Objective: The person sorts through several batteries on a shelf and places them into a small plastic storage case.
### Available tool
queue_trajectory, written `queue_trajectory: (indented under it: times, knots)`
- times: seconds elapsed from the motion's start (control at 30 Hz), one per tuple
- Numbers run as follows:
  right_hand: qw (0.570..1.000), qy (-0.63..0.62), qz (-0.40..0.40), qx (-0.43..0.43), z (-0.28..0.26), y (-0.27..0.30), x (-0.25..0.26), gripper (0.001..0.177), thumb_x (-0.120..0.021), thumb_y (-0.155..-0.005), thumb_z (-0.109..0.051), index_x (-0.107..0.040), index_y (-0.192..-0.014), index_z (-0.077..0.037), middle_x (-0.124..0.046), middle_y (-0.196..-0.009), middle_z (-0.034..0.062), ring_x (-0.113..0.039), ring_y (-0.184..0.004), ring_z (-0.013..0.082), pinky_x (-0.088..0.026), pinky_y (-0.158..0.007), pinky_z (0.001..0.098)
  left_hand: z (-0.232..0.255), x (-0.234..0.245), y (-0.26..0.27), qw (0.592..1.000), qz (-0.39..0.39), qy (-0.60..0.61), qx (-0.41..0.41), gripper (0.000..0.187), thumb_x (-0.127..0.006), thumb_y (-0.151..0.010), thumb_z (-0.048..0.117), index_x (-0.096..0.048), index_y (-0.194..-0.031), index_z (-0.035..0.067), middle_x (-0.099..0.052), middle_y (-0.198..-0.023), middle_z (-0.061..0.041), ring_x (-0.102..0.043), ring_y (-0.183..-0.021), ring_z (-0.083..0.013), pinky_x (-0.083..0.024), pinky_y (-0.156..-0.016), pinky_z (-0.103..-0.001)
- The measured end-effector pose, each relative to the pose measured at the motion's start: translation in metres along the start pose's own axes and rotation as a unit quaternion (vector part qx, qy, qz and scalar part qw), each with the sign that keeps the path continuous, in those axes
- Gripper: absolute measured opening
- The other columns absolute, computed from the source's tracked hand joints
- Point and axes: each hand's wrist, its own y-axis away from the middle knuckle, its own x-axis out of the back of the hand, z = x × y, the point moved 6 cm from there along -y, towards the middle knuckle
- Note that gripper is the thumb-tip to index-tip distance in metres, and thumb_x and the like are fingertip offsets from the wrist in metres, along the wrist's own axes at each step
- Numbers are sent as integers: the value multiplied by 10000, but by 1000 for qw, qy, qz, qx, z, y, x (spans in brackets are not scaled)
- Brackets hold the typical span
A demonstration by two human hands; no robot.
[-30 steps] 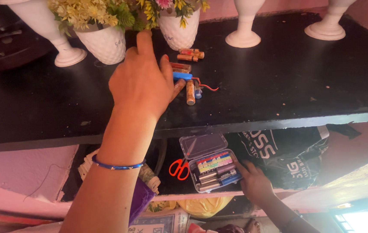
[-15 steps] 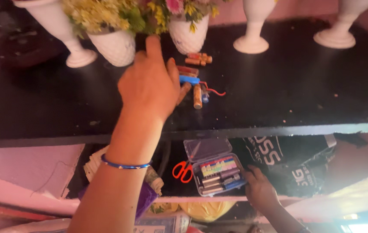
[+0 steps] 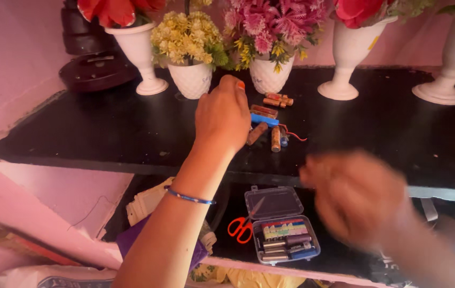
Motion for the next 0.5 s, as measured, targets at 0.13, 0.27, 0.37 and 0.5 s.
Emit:
queue_trajectory:
  times: [0.13,0.27,0.37,0.5]
  knots:
    - [985,52,-141,-82,67,-68,-19,175,-686,-857,-90,-746,-1020,-74,-732,-980,147,-695,-908,367,-556,-814,461,-17,2,-9,992,-4,86,92,292,-440,-1040,288,-640,-1073,78,-726,-935,-234,-655,-916,-473,-478,-787,-584]
    - [935,45,-316,-155,130,-93,-71,280,-681,-842,-186,-763,-1105,-138,-767,-961,126,-715,-880,359,-552,-826,479,-20,2,-8,994,-15,37,105,317,-428,-1042,316,-628,-1037,71,-728,-925,-239,-646,-900,-495,-459,-804,-607]
    - [938,-12,-313,-149,153,-97,-94,247,-696,-846,-224,-777,-1065,-141,-774,-968,121,-739,-877,329,-569,-829,448,-22,-1,-7,995,-19,27,94,320,-429,-1039,321,-623,-1029,68,-724,-933,-245,-652,-907,-493,-465,-818,-605]
    - [941,-63,-295,-155,168,-92,-119,266,-679,-873,-228,-759,-1106,-127,-778,-962,123,-748,-888,320,-575,-831,437,-31,-10,-9,992,-25,57,114,386,-405,-1060,374,-611,-1024,49,-711,-947,-265,-639,-942,-506,-467,-814,-603]
